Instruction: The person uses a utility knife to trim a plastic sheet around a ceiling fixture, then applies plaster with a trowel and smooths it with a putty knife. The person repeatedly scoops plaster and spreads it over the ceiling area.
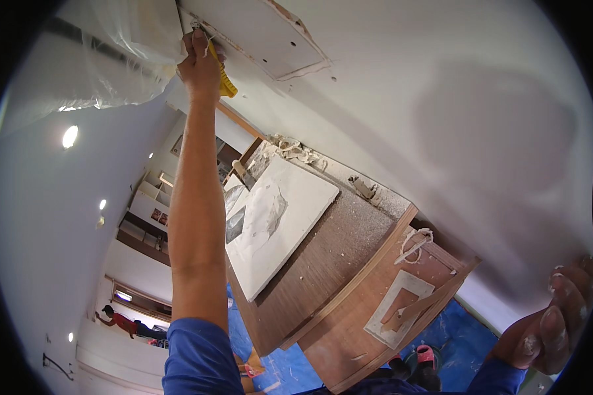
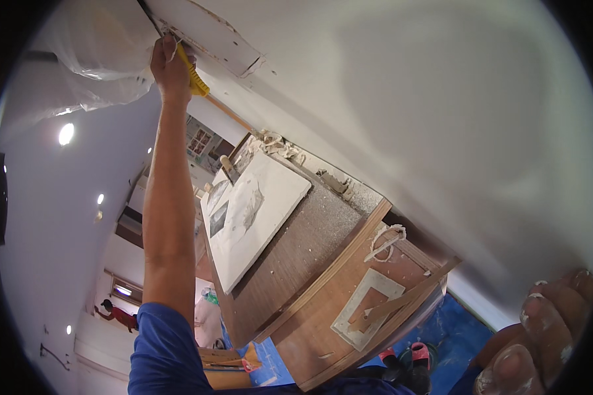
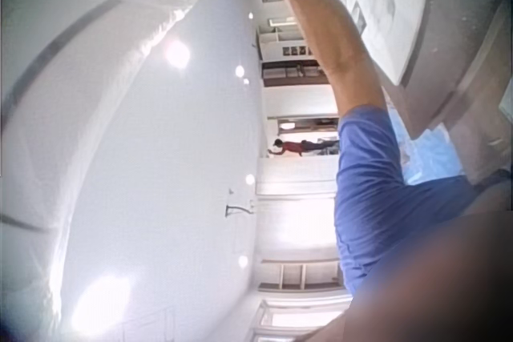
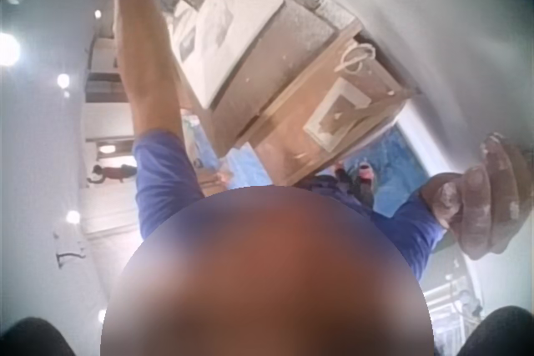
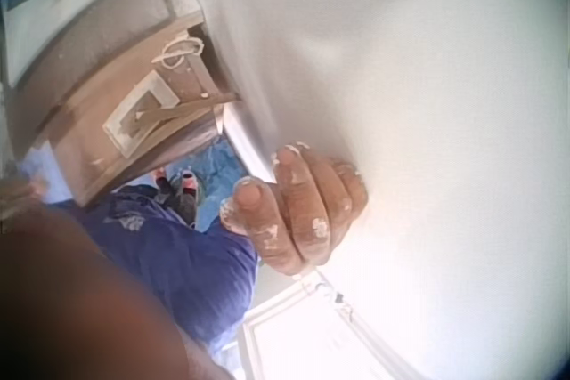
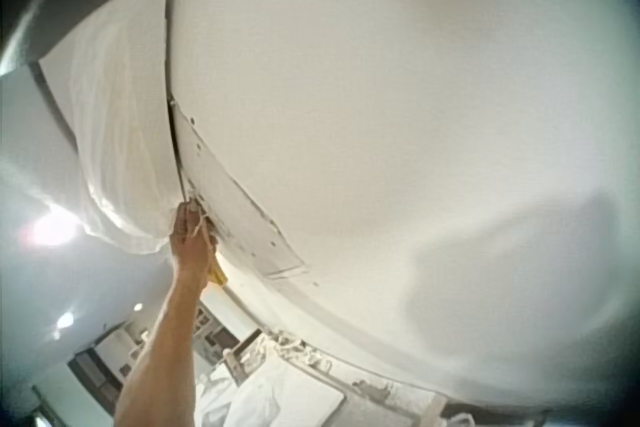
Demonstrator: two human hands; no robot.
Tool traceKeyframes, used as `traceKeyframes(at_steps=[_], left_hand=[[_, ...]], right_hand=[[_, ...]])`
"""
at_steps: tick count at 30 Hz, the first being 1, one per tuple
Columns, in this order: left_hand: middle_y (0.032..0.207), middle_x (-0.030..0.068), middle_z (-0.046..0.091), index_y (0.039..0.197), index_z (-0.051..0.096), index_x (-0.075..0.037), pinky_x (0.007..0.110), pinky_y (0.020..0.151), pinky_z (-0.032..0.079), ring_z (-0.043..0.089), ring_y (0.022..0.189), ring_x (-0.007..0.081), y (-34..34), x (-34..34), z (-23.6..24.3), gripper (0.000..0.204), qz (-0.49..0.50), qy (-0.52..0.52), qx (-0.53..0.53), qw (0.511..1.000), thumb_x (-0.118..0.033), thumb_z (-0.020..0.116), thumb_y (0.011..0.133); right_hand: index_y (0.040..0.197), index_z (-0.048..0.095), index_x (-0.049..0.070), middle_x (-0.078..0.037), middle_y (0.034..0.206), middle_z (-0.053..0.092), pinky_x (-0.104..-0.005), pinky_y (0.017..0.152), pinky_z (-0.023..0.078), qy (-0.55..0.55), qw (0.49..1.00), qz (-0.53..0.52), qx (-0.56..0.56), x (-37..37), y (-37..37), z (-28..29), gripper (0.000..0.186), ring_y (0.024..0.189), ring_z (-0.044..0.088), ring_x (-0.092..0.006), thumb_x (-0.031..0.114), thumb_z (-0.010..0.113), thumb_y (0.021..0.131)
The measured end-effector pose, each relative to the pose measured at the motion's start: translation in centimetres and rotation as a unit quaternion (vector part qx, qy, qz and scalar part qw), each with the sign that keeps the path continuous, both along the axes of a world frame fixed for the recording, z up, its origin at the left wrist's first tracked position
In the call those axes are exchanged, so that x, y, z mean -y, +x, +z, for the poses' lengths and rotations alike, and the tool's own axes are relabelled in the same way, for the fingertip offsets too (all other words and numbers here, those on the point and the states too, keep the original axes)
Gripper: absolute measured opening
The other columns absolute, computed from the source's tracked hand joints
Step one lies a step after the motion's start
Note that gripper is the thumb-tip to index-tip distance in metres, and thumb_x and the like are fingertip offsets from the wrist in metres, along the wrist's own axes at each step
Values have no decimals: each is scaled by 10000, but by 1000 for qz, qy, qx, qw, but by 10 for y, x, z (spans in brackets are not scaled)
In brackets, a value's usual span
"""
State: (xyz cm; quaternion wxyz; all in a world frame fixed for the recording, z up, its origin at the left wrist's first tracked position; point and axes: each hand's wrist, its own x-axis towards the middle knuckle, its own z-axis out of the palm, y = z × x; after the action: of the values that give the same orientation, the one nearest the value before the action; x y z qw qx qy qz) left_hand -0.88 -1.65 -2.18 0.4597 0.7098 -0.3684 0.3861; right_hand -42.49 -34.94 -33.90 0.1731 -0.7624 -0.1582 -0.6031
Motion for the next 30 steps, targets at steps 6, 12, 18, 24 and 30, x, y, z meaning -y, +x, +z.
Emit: traceKeyframes(at_steps=[6,12,18,24,30], left_hand=[[701,15,575,958,563,-80,264,542,460,549,572,112,6,-6,-30,319,23,21,-11,999,-358,508,1104],[723,37,585,968,554,-67,284,585,480,562,613,127,2,-23,-73,317,17,82,-48,995,-338,472,1111],[725,45,594,974,564,-50,291,556,470,553,585,128,-7,-21,-41,330,-40,-39,-38,998,-319,439,1117],[737,20,573,1000,562,-65,274,597,470,547,627,114,-6,-5,10,321,-13,16,-3,1000,-350,463,1110],[818,6,580,1034,562,-78,268,622,480,543,656,105,1,-2,9,306,3,34,28,999,-372,501,1092]], right_hand=[[1341,575,150,-186,1118,655,-651,996,470,-1,1000,-22,-2,-3,-3,7,429,956,653,-373,435,417,1062],[1329,573,129,-185,1118,652,-656,1004,465,-18,999,-36,-11,0,-1,7,413,987,649,-383,375,396,1050],[1369,586,133,-182,1165,658,-643,991,472,-6,998,-55,-17,-4,-3,8,436,1007,648,-382,403,414,1073],[1381,590,152,-169,1171,664,-628,986,481,-12,999,-30,-20,-3,0,17,417,1014,658,-370,392,417,1087],[1377,576,162,-160,1159,664,-636,998,478,-22,998,-56,-18,-6,1,14,410,1009,662,-364,392,398,1088]])
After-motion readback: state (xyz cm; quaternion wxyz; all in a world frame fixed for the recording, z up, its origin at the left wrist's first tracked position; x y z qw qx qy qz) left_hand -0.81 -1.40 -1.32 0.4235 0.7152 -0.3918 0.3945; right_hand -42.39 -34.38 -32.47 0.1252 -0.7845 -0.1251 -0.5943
